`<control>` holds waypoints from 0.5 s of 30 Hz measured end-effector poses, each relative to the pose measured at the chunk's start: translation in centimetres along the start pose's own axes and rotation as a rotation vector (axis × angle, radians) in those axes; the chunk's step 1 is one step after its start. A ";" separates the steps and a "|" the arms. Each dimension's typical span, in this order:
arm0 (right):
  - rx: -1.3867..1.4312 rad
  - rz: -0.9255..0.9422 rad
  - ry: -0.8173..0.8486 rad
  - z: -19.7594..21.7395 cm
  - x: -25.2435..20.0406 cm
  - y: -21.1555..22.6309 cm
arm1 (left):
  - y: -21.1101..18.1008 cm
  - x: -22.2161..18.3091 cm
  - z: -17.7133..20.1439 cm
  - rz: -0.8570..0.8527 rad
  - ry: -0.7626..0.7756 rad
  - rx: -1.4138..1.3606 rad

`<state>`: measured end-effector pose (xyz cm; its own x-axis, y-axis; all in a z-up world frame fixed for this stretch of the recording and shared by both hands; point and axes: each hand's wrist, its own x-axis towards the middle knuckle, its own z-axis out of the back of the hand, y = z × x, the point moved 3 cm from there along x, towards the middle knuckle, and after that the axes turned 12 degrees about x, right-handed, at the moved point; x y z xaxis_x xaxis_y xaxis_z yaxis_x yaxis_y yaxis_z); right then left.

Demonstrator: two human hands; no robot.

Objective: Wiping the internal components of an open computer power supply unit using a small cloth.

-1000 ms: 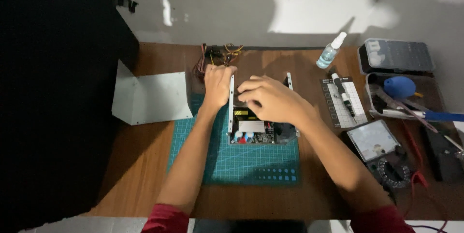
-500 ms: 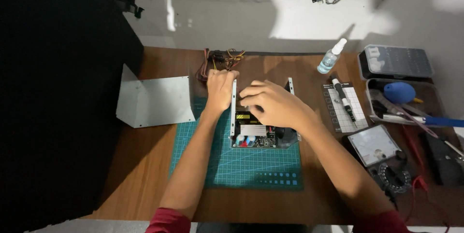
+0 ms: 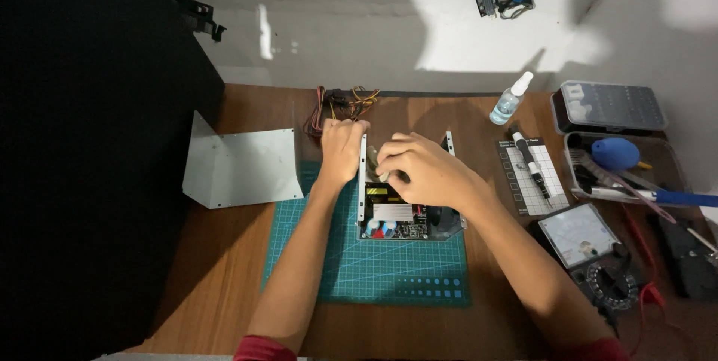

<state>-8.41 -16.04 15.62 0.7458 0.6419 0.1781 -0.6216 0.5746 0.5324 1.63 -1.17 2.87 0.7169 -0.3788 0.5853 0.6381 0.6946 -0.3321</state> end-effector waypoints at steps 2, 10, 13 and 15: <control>0.009 0.023 0.015 0.6 0.1 0.8 | 0.0 0.1 0.1 0.014 0.008 -0.028; 0.006 0.055 -0.026 0.5 -0.1 0.6 | 0.0 0.1 -0.1 0.097 0.045 -0.110; 0.039 0.053 0.028 0.5 0.0 0.8 | -0.3 0.1 0.1 0.108 0.063 -0.126; 0.046 0.041 -0.017 0.3 0.0 0.1 | -0.5 0.1 0.6 0.087 0.043 -0.110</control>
<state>-8.46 -16.12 15.90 0.7240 0.6557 0.2144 -0.6406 0.5238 0.5615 1.20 -1.17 3.54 0.7810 -0.3474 0.5189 0.5979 0.6559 -0.4608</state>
